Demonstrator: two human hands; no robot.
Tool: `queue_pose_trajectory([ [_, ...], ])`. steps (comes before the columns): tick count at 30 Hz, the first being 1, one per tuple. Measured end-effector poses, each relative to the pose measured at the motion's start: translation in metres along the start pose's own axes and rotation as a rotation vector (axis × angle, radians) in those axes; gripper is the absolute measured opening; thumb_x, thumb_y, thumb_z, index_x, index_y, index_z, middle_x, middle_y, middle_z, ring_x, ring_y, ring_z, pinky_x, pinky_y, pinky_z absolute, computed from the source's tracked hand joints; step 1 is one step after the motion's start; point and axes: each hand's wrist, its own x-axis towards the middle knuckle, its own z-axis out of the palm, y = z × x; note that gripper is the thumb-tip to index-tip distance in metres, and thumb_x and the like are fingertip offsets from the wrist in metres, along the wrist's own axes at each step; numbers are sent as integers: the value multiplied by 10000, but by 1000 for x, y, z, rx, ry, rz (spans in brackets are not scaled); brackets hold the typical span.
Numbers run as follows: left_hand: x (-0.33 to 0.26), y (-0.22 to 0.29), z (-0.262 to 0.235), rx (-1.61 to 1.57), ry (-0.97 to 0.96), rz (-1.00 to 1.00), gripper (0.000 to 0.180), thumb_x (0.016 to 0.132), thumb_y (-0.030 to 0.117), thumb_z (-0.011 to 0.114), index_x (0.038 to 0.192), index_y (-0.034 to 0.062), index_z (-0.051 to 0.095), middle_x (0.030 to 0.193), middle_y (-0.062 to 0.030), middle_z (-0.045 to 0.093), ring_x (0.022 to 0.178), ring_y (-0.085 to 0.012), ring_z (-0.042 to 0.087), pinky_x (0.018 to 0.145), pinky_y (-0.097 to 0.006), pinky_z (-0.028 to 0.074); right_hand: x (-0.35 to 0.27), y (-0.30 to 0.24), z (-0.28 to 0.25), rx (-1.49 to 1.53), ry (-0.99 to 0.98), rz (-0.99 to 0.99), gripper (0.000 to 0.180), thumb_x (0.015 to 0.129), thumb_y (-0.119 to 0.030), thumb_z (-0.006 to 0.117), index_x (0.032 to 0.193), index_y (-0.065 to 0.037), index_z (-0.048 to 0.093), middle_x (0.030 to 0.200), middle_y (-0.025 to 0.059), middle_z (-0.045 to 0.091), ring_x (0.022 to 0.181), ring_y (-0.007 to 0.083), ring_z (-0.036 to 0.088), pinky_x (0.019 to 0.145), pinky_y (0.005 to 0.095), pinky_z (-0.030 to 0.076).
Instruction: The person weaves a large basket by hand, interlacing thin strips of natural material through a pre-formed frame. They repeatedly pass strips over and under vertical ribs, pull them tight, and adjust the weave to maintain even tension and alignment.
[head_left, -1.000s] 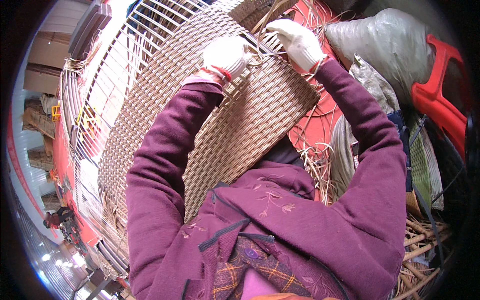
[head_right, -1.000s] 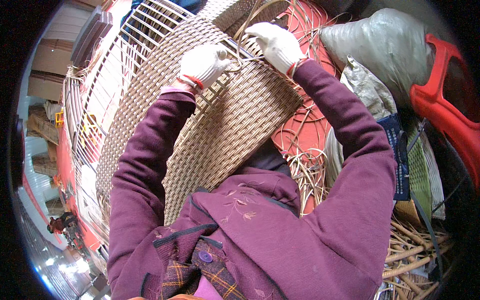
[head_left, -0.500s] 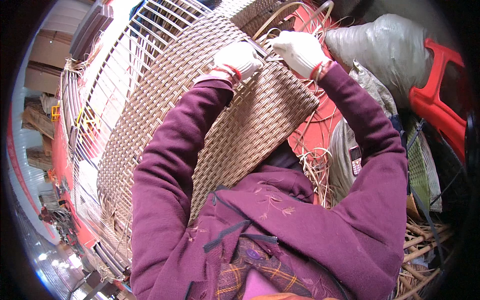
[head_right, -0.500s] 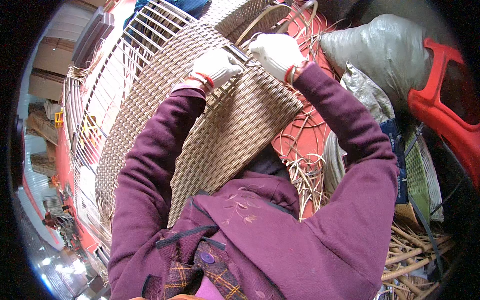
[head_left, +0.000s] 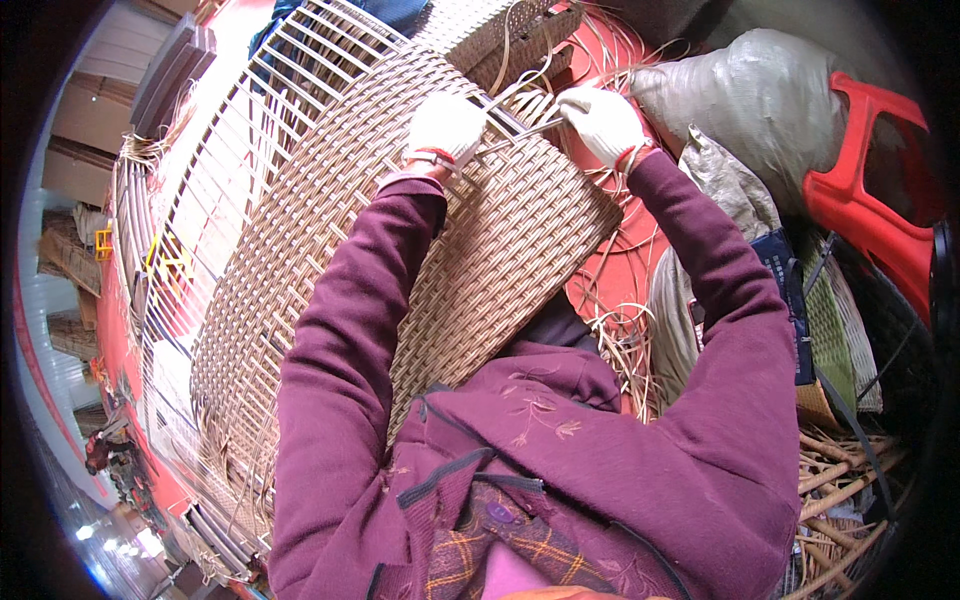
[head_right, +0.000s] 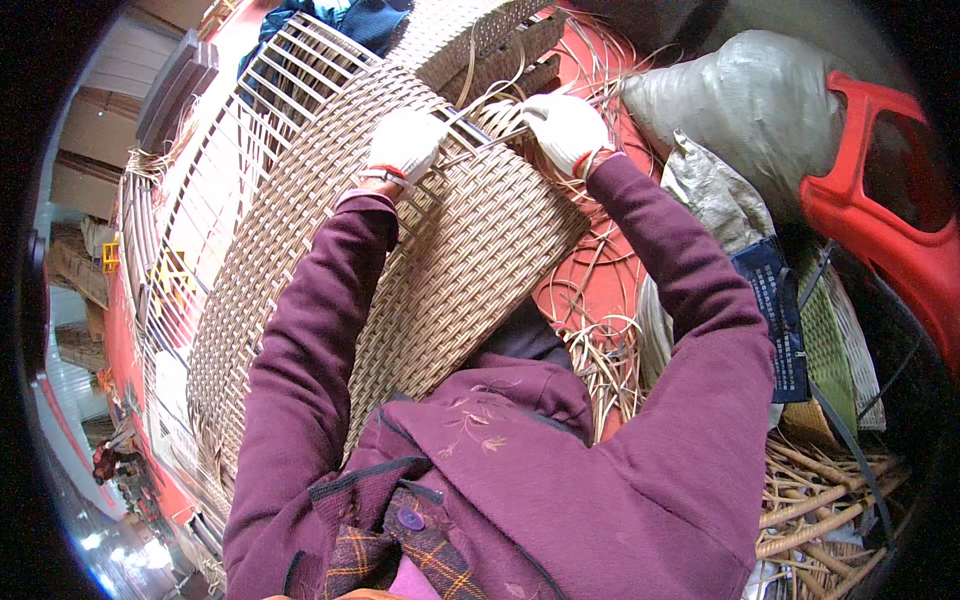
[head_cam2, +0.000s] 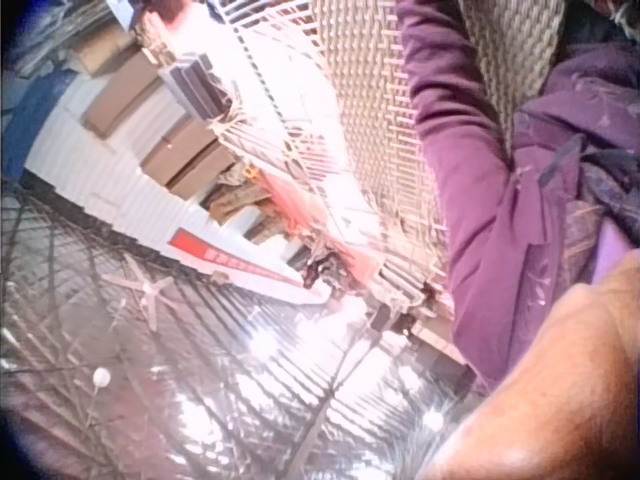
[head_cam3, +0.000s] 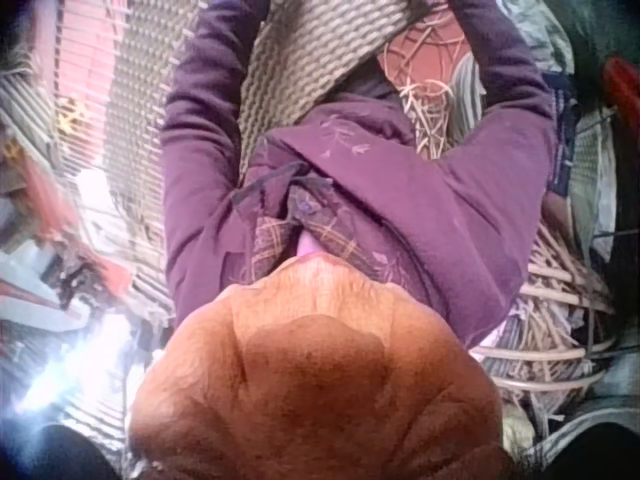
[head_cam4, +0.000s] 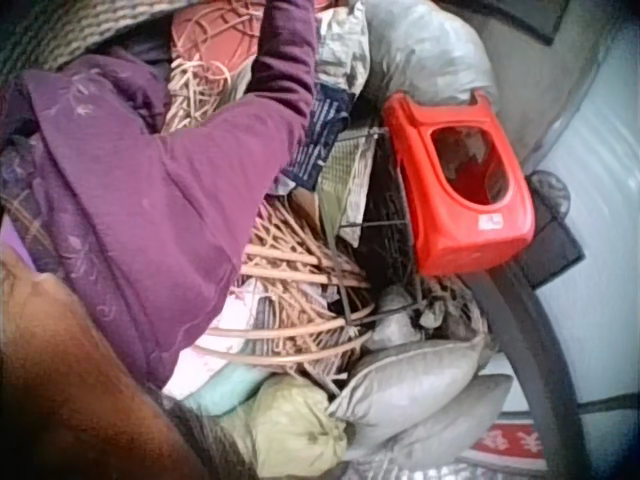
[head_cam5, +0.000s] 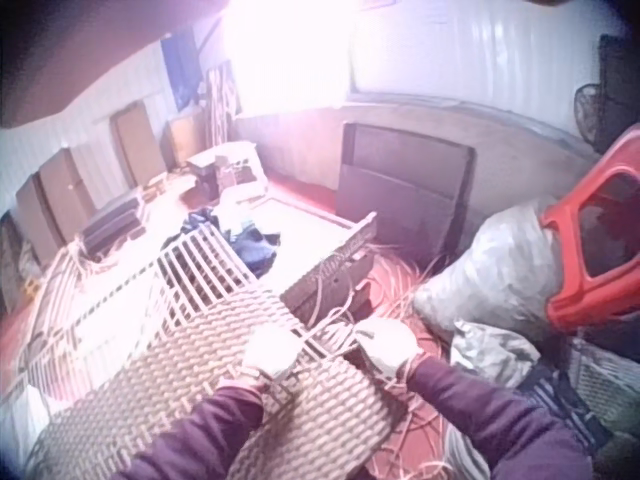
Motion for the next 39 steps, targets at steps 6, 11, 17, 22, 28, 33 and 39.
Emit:
queue_pose_trajectory([
  [6,-7,0,7,-31,11,32,281,966,240,565,886,63,768,873,-191,743,805,-375,721,743,-503,566,31,-16,32,-15,198,-256,244,991,-156,638,1210,-159,745,1066,95,751,943,308,742,806,412,599],
  [11,-17,1,9,-106,78,28,290,1019,273,538,966,82,750,925,-177,730,882,-377,704,787,-497,558,56,-35,57,-256,-43,-259,277,978,-147,567,1188,-162,748,1069,103,752,961,331,747,827,460,603],
  [17,-19,6,6,-138,102,-29,324,1037,287,512,956,51,719,916,-189,713,875,-393,695,777,-505,551,73,-7,17,-506,60,-396,208,897,-71,626,1052,-131,750,931,113,724,897,324,737,785,454,588],
  [22,-21,11,6,-238,182,-79,312,1018,265,523,934,47,729,894,-189,728,866,-379,701,778,-496,558,86,26,-55,-776,293,-387,115,894,-166,647,946,-177,749,835,70,718,801,268,723,701,400,582],
  [28,-25,14,8,-250,268,-87,280,996,245,541,920,63,739,881,-170,738,833,-368,707,761,-483,569,96,33,-94,-528,592,-316,196,906,-396,786,940,-204,811,863,35,751,816,280,687,713,434,560],
  [33,-22,14,9,-389,202,-185,369,1023,317,525,901,34,728,894,-189,732,877,-394,698,791,-500,543,106,4,-77,-5,502,41,367,969,-472,730,894,-120,803,764,128,714,665,293,683,638,416,513],
  [39,-23,14,13,-414,183,-194,375,1035,322,515,899,38,720,887,-201,728,847,-408,694,771,-509,537,119,-6,-87,60,543,-85,218,1010,-258,730,1045,-58,811,855,37,783,732,111,710,682,287,563],
])
